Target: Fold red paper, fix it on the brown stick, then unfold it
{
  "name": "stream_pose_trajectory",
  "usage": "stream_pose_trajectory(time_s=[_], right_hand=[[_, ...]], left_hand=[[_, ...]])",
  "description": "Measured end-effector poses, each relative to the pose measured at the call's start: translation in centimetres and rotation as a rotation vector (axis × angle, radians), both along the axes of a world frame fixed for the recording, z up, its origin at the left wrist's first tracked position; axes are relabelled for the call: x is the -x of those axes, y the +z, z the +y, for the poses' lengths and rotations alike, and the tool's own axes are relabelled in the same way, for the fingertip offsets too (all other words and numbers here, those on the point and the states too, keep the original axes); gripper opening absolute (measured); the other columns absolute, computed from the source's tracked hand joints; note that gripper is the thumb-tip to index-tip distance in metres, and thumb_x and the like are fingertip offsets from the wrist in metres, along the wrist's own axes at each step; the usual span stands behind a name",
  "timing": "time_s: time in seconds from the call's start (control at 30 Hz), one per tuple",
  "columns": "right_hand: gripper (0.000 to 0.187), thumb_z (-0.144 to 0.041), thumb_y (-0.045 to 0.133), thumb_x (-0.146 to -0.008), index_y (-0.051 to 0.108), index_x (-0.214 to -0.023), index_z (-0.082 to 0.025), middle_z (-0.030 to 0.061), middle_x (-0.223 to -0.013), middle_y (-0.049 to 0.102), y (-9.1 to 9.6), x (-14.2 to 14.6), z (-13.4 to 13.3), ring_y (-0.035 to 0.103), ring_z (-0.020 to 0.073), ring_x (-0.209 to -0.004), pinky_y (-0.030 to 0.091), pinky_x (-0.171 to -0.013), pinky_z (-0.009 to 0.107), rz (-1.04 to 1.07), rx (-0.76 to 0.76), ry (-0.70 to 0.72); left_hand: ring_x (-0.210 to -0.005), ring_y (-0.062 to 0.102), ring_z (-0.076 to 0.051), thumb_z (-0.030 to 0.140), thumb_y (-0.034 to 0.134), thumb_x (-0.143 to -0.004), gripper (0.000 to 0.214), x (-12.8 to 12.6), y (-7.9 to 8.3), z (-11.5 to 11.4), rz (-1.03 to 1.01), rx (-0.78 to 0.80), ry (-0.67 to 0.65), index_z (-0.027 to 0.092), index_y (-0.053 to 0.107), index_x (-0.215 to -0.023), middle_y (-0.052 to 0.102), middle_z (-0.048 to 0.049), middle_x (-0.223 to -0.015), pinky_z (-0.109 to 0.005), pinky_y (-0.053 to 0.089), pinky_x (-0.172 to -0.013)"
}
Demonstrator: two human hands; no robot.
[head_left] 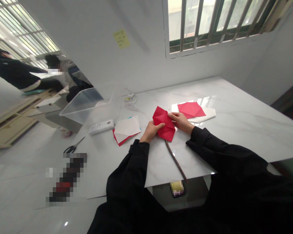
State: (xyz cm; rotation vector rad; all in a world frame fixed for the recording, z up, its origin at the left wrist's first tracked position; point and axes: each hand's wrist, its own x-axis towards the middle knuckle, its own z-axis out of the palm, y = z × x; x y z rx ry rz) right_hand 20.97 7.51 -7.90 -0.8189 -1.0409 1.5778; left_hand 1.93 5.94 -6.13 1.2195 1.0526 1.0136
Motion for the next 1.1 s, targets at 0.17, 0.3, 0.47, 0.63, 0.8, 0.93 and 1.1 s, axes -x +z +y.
stream_pose_trajectory(time_s=[0.17,0.3,0.47,0.63,0.8,0.93,1.1], right_hand=[[0.046,-0.059,0.086,-0.069,0.068,-0.080,-0.018,-0.0008,-0.076,0.066,0.1,0.0,0.1,0.058,0.0118,-0.068,0.045,-0.063,0.025,-0.030,-0.002,0.065],[0.049,-0.062,0.083,-0.071,0.062,-0.072,-0.018,-0.0038,-0.066,0.056,-0.1,0.1,0.0,0.048,0.0095,-0.058,0.037,-0.055,0.024,-0.092,-0.031,0.052],[0.050,-0.064,0.080,-0.073,0.061,-0.073,-0.018,-0.0041,-0.067,0.052,-0.2,0.0,0.0,0.045,0.0087,-0.058,0.035,-0.055,0.024,-0.125,-0.093,0.013],[0.055,-0.069,0.077,-0.075,0.058,-0.070,-0.018,-0.0035,-0.062,0.052,-0.2,-0.2,-0.2,0.046,0.0093,-0.055,0.035,-0.054,0.025,-0.272,-0.153,0.034],[0.054,-0.072,0.072,-0.078,0.060,-0.073,-0.019,-0.0031,-0.060,0.054,0.1,0.0,-0.4,0.048,0.0105,-0.052,0.037,-0.052,0.026,-0.357,-0.206,-0.007],[0.055,-0.073,0.070,-0.078,0.062,-0.073,-0.018,-0.0018,-0.062,0.056,0.4,0.0,-0.7,0.050,0.0115,-0.053,0.039,-0.053,0.027,-0.433,-0.208,0.043],[0.054,-0.072,0.067,-0.081,0.059,-0.073,-0.019,-0.0035,-0.057,0.052,0.6,0.1,-0.9,0.048,0.0116,-0.051,0.037,-0.052,0.027,-0.476,-0.264,0.046]], left_hand=[[-0.080,0.069,-0.023,0.035,0.090,-0.062,0.044,0.4,0.0,0.2,-0.025,0.020,-0.021,0.010,0.076,-0.096,0.077,-0.0102,-0.090,-0.032,0.053,-0.076],[-0.082,0.070,-0.023,0.035,0.089,-0.064,0.045,0.6,0.0,0.2,-0.041,0.035,-0.031,0.011,0.076,-0.099,0.078,-0.0106,-0.096,-0.032,0.054,-0.078],[-0.083,0.071,-0.023,0.035,0.090,-0.063,0.046,0.6,0.0,0.3,-0.066,0.072,0.009,0.010,0.076,-0.099,0.078,-0.0125,-0.099,-0.033,0.055,-0.079],[-0.077,0.070,-0.022,0.037,0.091,-0.061,0.048,0.3,-0.2,0.3,-0.143,0.063,0.094,0.010,0.074,-0.097,0.078,-0.0109,-0.092,-0.033,0.056,-0.075],[-0.076,0.071,-0.022,0.037,0.091,-0.060,0.048,0.2,-0.3,0.3,-0.158,0.039,0.154,0.010,0.073,-0.094,0.078,-0.0102,-0.088,-0.032,0.055,-0.074],[-0.082,0.072,-0.025,0.042,0.090,-0.060,0.051,0.4,-0.3,0.3,-0.207,0.040,0.210,0.011,0.071,-0.095,0.077,-0.0106,-0.088,-0.035,0.056,-0.078],[-0.082,0.072,-0.024,0.043,0.089,-0.060,0.047,0.4,-0.3,0.3,-0.231,0.042,0.228,0.011,0.070,-0.089,0.076,-0.0091,-0.084,-0.035,0.056,-0.078]])
